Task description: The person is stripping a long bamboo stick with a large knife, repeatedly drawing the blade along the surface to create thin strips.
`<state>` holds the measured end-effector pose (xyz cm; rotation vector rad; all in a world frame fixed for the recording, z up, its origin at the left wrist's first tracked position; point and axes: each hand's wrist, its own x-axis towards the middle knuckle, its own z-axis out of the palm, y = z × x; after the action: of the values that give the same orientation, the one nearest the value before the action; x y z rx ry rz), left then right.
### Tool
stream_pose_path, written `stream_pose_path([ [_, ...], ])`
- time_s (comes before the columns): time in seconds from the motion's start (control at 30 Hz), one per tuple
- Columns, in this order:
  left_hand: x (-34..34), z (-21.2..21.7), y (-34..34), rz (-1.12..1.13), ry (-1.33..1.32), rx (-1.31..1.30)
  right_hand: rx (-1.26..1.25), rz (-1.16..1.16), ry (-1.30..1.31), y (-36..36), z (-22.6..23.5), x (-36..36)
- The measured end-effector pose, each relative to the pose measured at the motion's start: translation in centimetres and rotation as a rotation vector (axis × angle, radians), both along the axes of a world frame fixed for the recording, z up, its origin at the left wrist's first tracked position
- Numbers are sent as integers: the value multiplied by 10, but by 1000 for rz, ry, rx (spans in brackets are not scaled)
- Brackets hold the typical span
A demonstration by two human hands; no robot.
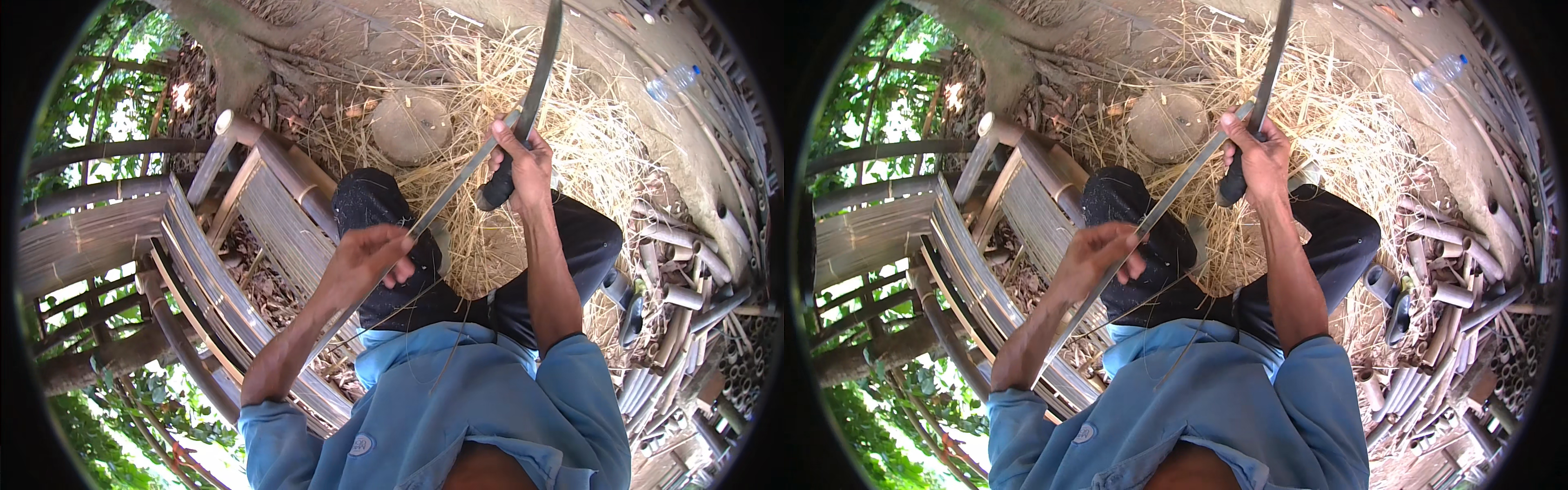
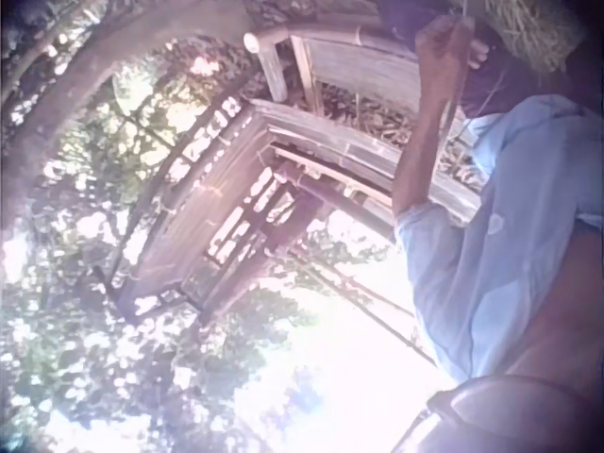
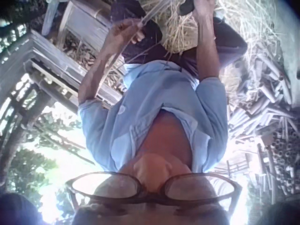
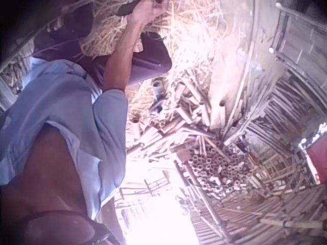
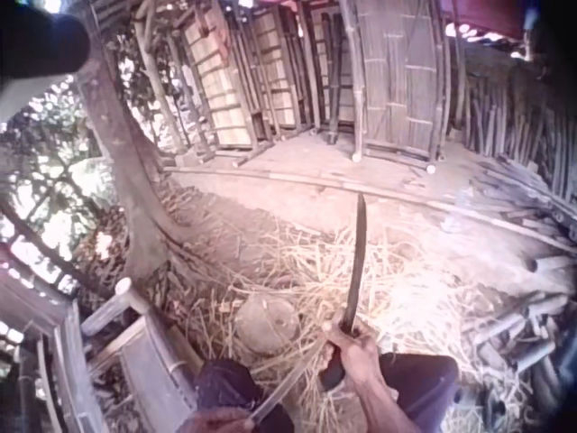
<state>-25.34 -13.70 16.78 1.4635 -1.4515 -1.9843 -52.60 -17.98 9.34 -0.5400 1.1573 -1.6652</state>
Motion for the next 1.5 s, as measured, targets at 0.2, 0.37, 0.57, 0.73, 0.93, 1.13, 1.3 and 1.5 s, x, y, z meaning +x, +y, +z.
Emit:
stream_pose_path([
  [0.2, -18, -33, -33, 202, 176, -107, -4, 59, -22, 0, -2, -5],
  [0.37, 50, -29, -62, 402, 217, -55, -2, 52, -7, -2, -5, -3],
  [0.57, 14, -25, -37, 100, -92, -153, 8, 84, -55, -8, 3, 12],
  [0.73, 7, -17, -43, 245, 87, -106, 18, 94, -15, -10, 2, 18],
  [0.93, 131, 3, -33, 418, -43, -293, 24, 134, -48, -13, -1, 16],
  [1.13, 91, -6, 35, 86, -160, -345, -42, 173, -77, -23, 3, 19],
  [1.3, 102, -21, 34, 269, 98, -31, -16, 208, -28, -23, 6, 27],
  [1.5, 176, 0, 35, 739, 56, 1, 8, 196, -50, -26, -4, 15],
])
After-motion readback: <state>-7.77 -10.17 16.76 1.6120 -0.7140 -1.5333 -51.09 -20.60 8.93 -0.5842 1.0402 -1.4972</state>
